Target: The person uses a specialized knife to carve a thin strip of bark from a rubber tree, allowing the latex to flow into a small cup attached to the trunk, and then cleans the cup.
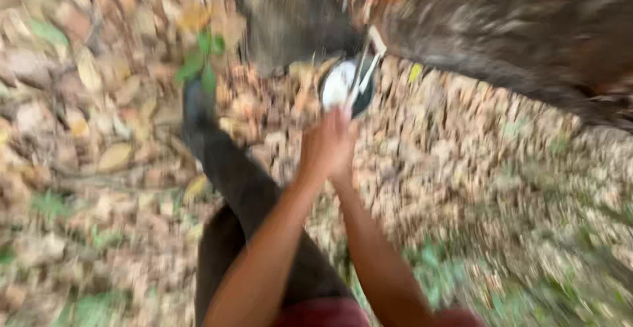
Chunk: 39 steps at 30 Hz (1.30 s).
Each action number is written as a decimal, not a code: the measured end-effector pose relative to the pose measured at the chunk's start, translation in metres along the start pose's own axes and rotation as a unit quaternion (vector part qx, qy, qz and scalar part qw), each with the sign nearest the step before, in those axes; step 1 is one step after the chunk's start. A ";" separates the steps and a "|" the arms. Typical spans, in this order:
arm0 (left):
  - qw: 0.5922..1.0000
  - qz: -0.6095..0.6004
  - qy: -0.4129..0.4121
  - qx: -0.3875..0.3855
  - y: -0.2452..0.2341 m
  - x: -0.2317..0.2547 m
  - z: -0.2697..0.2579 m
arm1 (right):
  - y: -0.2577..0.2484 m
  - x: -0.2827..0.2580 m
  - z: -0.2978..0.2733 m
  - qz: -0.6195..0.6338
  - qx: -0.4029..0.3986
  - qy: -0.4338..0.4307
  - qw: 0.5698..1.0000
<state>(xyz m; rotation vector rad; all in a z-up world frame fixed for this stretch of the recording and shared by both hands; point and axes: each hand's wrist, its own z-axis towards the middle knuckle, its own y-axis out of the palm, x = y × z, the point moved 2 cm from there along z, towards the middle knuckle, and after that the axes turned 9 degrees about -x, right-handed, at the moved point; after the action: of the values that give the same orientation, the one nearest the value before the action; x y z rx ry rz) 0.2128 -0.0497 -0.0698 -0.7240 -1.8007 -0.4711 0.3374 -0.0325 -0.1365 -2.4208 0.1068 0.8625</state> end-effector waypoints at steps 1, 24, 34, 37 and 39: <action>0.995 0.024 -0.058 -0.073 -0.013 -0.003 -0.028 | 0.001 -0.006 -0.015 0.003 -0.005 -0.029 1.000; 0.984 0.035 -0.139 -0.104 0.000 0.040 0.046 | -0.034 0.042 0.092 0.097 -0.059 -0.080 0.990; 0.990 0.061 -0.112 0.066 0.034 0.038 -0.019 | -0.078 0.108 0.037 0.220 -0.137 -0.036 0.965; 0.991 0.069 -0.090 0.068 0.048 0.028 0.017 | -0.084 0.122 0.091 0.299 -0.175 -0.047 0.937; 0.989 0.090 -0.102 0.049 0.072 0.012 0.027 | -0.088 0.126 0.112 0.338 -0.179 -0.047 0.923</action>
<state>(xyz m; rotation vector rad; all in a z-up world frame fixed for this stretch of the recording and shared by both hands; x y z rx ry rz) 0.2399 0.0228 -0.0693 -0.8827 -1.9117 -0.1912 0.3965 0.1150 -0.2410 -2.7032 0.8583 1.3943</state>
